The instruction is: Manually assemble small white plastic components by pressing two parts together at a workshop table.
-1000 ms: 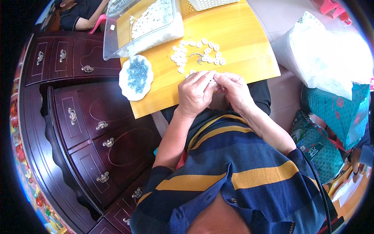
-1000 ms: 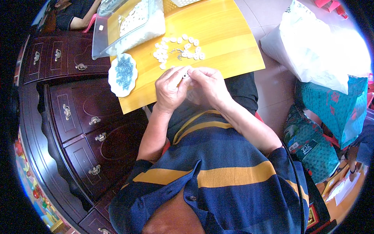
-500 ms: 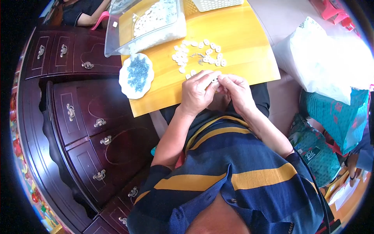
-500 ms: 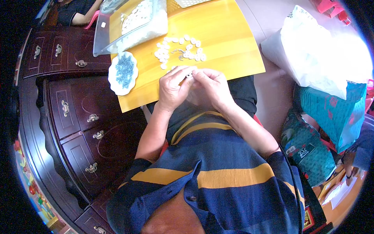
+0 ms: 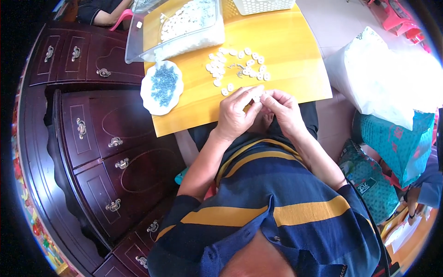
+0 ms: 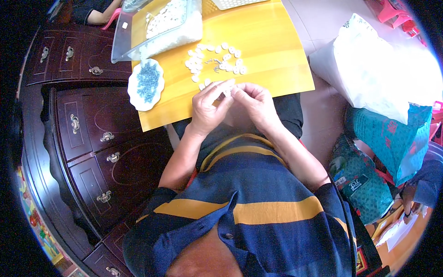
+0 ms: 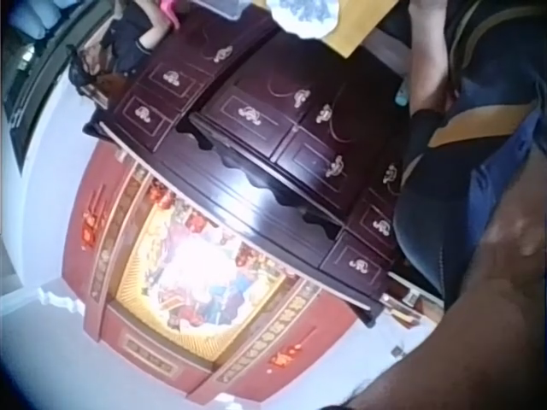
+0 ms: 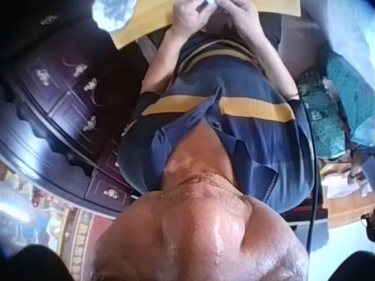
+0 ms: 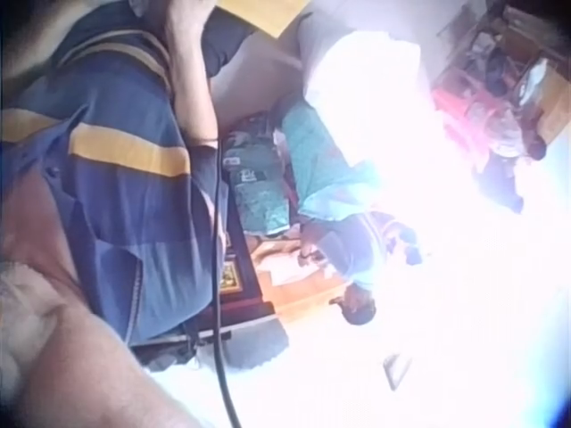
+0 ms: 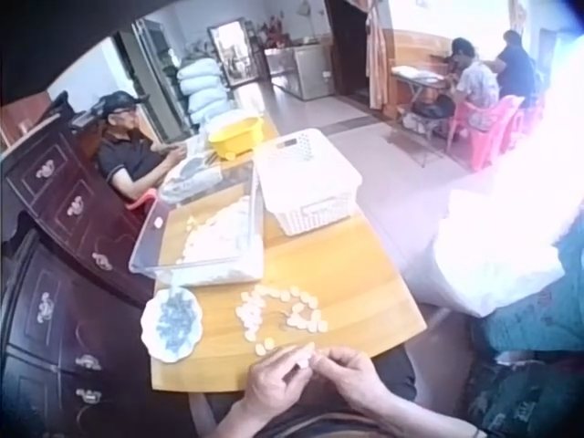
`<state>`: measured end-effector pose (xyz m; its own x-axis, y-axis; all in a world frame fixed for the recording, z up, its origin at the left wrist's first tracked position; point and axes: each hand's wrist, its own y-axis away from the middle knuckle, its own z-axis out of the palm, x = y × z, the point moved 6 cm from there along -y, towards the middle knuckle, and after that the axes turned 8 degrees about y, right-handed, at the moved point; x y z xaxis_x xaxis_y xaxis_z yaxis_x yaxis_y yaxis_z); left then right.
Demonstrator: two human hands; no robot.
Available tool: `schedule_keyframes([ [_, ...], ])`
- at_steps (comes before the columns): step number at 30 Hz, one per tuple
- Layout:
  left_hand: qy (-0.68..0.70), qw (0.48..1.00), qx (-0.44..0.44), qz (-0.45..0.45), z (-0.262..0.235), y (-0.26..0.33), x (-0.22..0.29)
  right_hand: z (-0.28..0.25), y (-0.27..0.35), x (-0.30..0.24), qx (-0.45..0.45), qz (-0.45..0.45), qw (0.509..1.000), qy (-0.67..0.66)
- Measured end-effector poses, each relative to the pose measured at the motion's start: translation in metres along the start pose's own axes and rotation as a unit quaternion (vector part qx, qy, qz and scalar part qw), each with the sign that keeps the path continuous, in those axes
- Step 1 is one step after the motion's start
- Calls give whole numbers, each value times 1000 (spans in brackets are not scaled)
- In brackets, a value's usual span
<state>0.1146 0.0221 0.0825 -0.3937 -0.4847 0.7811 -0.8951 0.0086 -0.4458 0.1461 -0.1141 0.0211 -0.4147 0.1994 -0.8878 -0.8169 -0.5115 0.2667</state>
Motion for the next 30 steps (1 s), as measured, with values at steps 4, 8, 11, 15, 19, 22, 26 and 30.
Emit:
schedule_keyframes([
  [4, 15, 1000, 2, -25, -2, -2, -3, 1, -2, 0, 18, -1, 1000, 15],
  [8, 33, 999, -2, -35, -4, -3, -3, 2, -2, -3, 21, -4, 1000, 7],
  [11, 51, 996, -12, -72, -4, -4, -6, 3, -4, -3, 13, -9, 1000, 1],
  [15, 47, 998, -9, -51, -3, -4, -6, 1, -6, -1, 2, -17, 1000, 3],
  [19, 47, 994, -16, -101, -8, -1, -10, -22, -12, -14, 64, -54, 990, 109],
  [22, -16, 994, 0, -111, -20, 8, -25, -57, -19, -35, 127, -107, 924, 344],
  [26, -96, 990, -1, -108, -32, 15, -38, -70, -21, -73, 188, -162, 800, 547],
  [30, -148, 982, -24, -117, -26, 11, -44, -84, -37, -66, 176, -192, 739, 622],
])
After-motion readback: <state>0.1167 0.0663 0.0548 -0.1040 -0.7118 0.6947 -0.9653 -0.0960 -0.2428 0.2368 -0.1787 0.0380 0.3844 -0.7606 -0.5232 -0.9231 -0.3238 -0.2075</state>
